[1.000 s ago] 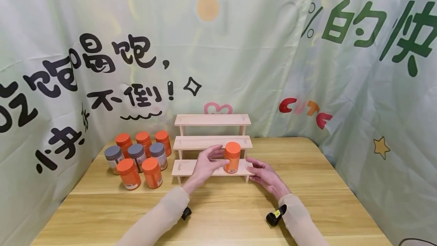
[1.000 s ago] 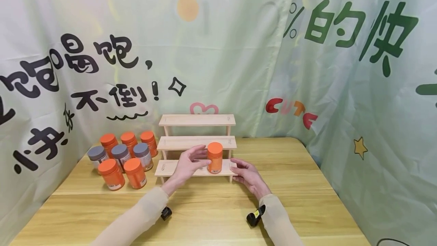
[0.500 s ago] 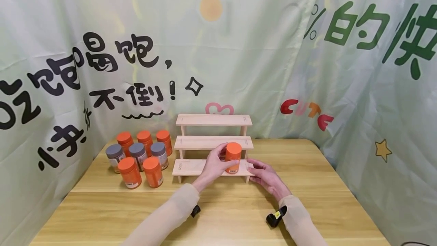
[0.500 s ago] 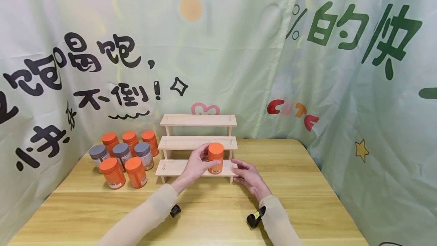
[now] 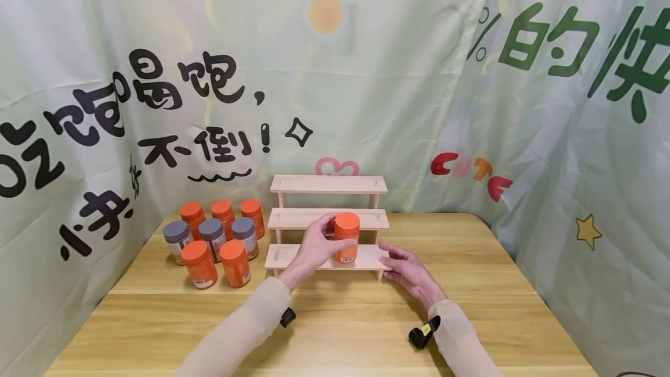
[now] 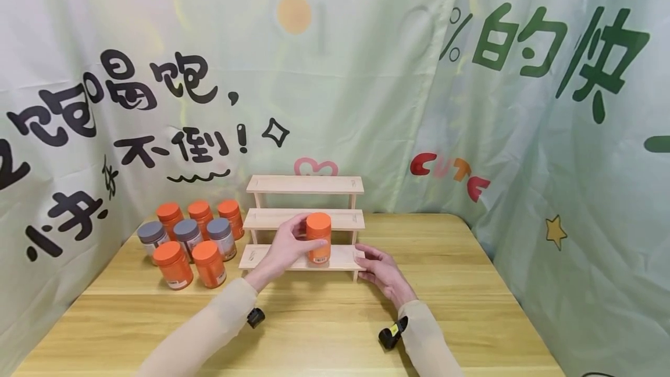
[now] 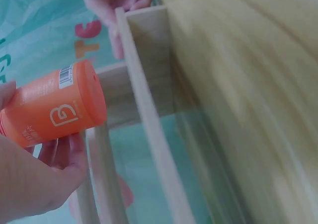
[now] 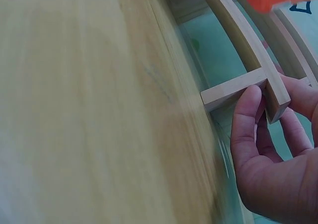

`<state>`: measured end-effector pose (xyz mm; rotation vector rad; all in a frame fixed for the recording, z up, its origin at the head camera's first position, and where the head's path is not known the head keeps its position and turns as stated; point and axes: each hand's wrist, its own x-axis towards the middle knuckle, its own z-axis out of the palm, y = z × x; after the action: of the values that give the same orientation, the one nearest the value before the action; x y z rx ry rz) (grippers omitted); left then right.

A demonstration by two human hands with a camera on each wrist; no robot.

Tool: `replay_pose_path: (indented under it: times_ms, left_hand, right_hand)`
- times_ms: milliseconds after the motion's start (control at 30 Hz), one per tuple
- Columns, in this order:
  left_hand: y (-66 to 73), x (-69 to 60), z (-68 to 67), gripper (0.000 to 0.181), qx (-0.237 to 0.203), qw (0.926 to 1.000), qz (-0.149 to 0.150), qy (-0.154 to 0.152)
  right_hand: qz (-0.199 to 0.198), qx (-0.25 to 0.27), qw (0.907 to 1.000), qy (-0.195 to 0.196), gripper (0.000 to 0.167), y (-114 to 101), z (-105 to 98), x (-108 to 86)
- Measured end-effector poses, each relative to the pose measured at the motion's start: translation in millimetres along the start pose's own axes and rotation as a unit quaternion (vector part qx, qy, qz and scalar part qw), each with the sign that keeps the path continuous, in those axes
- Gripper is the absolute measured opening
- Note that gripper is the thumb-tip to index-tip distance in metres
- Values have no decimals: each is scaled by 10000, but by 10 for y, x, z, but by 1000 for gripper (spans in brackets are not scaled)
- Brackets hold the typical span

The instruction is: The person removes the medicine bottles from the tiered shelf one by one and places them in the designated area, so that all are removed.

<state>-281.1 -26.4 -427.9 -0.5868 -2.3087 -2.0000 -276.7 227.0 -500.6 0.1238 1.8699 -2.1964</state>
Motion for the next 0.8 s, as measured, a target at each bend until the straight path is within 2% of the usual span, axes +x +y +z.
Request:
replay_pose_path:
  times_ms: [367, 800]
  left_hand:
    - [125, -40, -278, 65, 76, 9997, -250, 27]
    - [293, -164, -824, 62, 215, 9995, -168, 143]
  right_hand:
    - [-42, 4, 10000, -78, 55, -15, 7, -11]
    - [-41, 50, 10000, -61, 57, -18, 9, -21]
